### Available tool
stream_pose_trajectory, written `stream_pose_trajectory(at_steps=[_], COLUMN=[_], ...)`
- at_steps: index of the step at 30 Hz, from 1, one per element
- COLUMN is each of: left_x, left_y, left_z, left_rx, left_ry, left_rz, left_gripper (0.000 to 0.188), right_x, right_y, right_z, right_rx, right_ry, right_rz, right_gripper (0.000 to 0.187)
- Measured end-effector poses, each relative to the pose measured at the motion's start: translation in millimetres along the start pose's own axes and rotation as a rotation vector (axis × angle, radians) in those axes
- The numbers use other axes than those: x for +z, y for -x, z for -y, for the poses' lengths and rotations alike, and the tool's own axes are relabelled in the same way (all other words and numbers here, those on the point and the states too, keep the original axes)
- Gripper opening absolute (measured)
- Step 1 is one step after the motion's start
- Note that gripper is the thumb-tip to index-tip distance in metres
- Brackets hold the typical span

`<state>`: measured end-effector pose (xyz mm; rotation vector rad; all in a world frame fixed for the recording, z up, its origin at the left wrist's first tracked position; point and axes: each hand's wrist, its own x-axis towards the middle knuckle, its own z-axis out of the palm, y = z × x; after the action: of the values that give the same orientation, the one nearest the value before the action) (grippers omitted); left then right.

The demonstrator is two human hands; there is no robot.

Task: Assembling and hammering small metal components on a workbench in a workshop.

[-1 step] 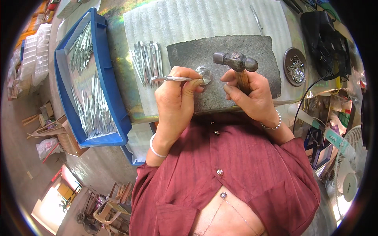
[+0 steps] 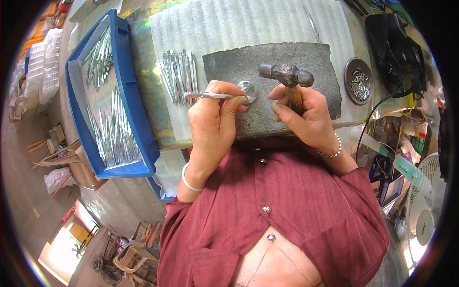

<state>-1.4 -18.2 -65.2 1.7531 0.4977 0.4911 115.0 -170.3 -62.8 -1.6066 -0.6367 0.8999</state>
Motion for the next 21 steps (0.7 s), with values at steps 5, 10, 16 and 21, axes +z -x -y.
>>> stream_pose_trajectory(at_steps=[5,10,16,21], left_x=[1,3,7,-1], left_y=[0,3,4,6], left_z=[1,2,-5,-7], left_rx=[-0.013,0.173,0.424,0.410], left_ry=[0.037,-0.265,-0.600,-0.630], left_rz=[-0.006,-0.006,-0.004,0.094], left_gripper=[0.005,0.016,0.029,0.024], right_x=[0,6,3,5], right_y=[0,-1,1,-17], right_z=[0,5,44,76], right_rx=[-0.007,-0.058,-0.300,-0.682], right_ry=[0.006,-0.114,-0.179,0.408], right_rz=[-0.011,-0.045,0.084,0.152], right_gripper=[0.016,0.026,0.038,0.026])
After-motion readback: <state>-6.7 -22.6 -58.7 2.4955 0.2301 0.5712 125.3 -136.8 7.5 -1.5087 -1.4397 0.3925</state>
